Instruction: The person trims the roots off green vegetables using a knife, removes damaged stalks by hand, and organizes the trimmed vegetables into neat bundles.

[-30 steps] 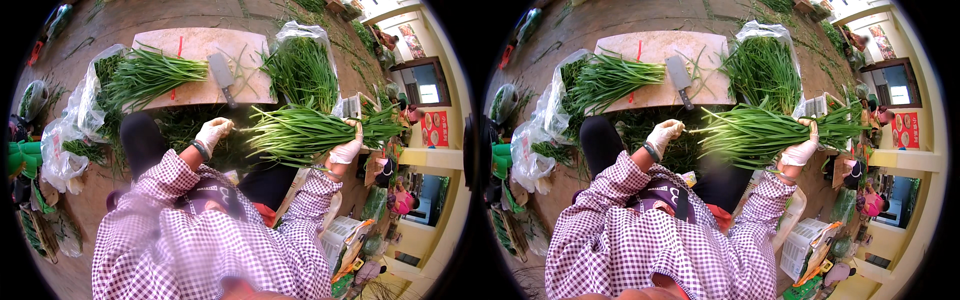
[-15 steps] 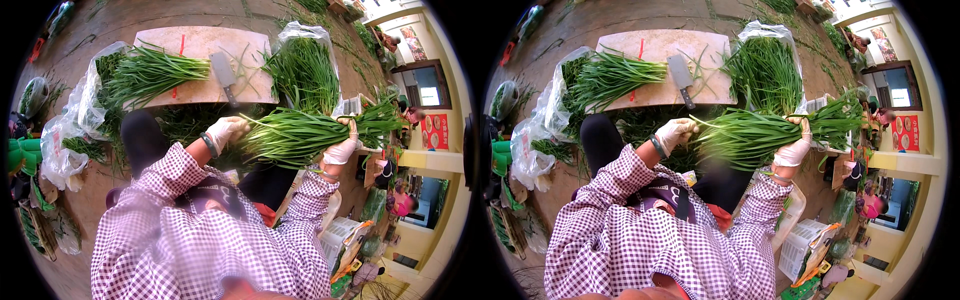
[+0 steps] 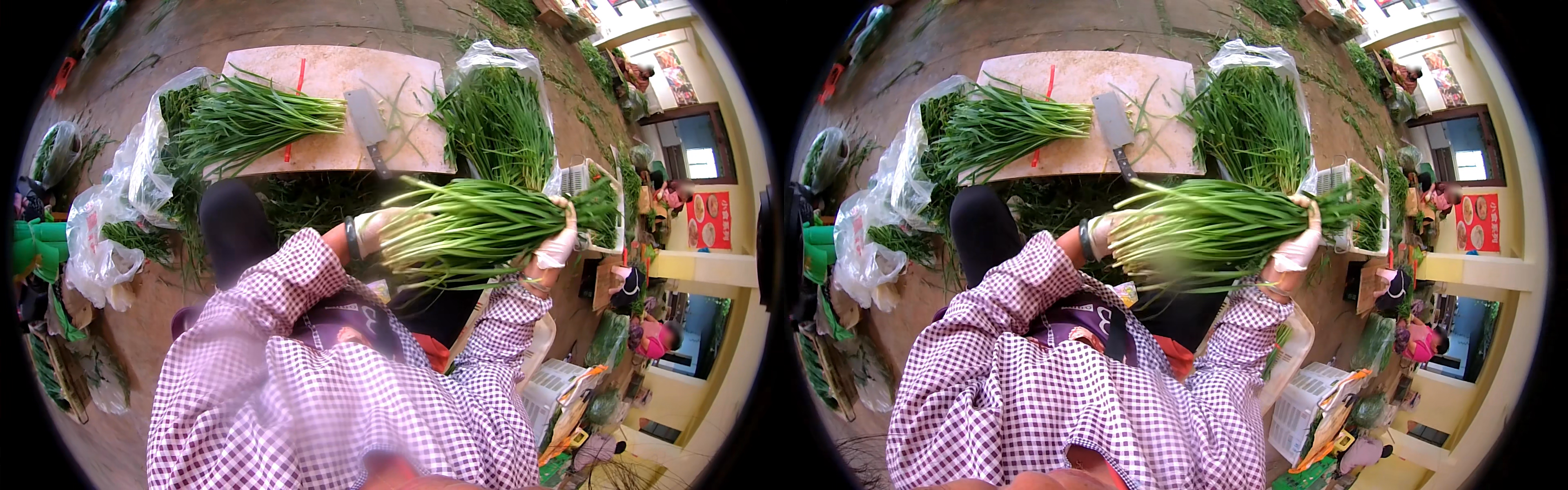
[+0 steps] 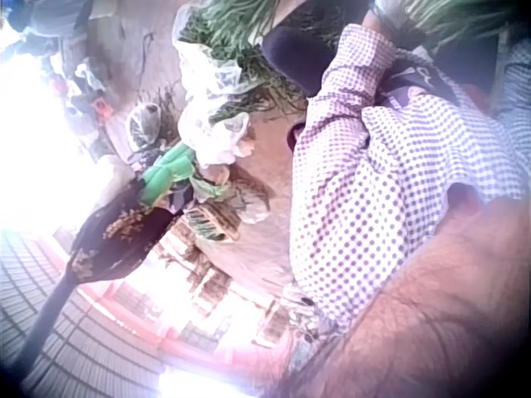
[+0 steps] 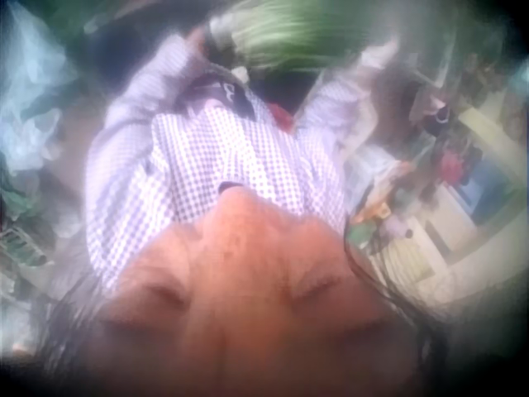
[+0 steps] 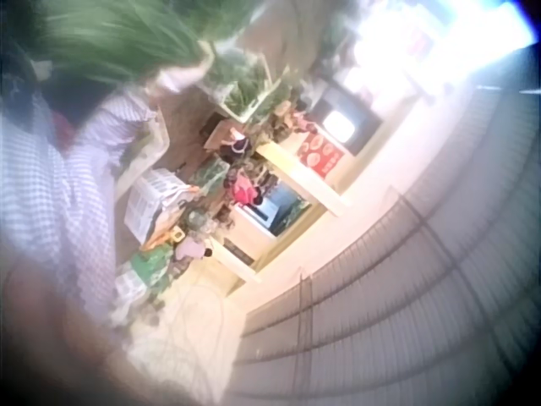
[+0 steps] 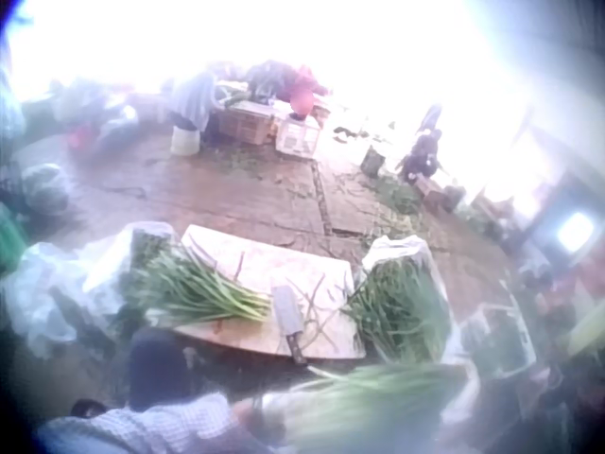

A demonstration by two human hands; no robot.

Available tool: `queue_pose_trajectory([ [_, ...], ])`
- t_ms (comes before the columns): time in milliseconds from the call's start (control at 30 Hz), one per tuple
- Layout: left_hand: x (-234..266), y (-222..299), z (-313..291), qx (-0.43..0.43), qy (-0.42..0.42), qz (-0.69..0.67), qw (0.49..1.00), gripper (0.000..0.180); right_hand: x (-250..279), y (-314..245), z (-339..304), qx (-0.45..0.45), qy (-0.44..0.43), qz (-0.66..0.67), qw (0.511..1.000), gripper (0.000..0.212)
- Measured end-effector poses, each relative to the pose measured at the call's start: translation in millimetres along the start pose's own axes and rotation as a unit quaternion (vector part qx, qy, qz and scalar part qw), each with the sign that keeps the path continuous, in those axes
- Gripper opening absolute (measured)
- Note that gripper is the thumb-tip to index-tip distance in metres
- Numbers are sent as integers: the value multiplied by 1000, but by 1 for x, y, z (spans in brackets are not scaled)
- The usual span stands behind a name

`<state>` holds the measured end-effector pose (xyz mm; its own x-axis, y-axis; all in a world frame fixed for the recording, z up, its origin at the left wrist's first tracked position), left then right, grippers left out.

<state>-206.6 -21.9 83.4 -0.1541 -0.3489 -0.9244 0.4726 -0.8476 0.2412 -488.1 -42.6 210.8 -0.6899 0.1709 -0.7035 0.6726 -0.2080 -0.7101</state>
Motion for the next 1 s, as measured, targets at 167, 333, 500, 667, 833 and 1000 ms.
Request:
queue_pose_trajectory([
  [167,-20,3,-3,28,92,27,995,44,47,6,9,-11,38,-10,999,15],
  [333,14,-6,-16,59,108,56,991,34,63,9,16,-13,-8,54,998,20],
  [500,6,5,-28,13,35,66,997,26,78,-4,16,-7,36,52,998,19],
  [667,7,27,-51,-59,101,112,987,31,63,-16,12,-1,-8,46,999,17],
  [833,20,39,-73,-72,159,107,979,24,81,-13,19,4,47,73,996,17],
  [1000,13,44,-88,-87,184,141,969,29,75,-11,16,18,41,59,997,16],
])
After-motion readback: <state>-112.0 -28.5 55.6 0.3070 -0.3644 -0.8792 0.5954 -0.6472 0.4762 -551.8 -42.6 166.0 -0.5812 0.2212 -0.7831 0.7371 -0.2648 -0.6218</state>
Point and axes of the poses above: each hand's wrist, its own z-axis towards the middle knuckle, its own x-axis out of the back of the hand, y = z × x, the point moved 8 cm from there along z, towards the middle knuckle, and after that the axes turned 11 degrees about -y, right-handed, at the moved point
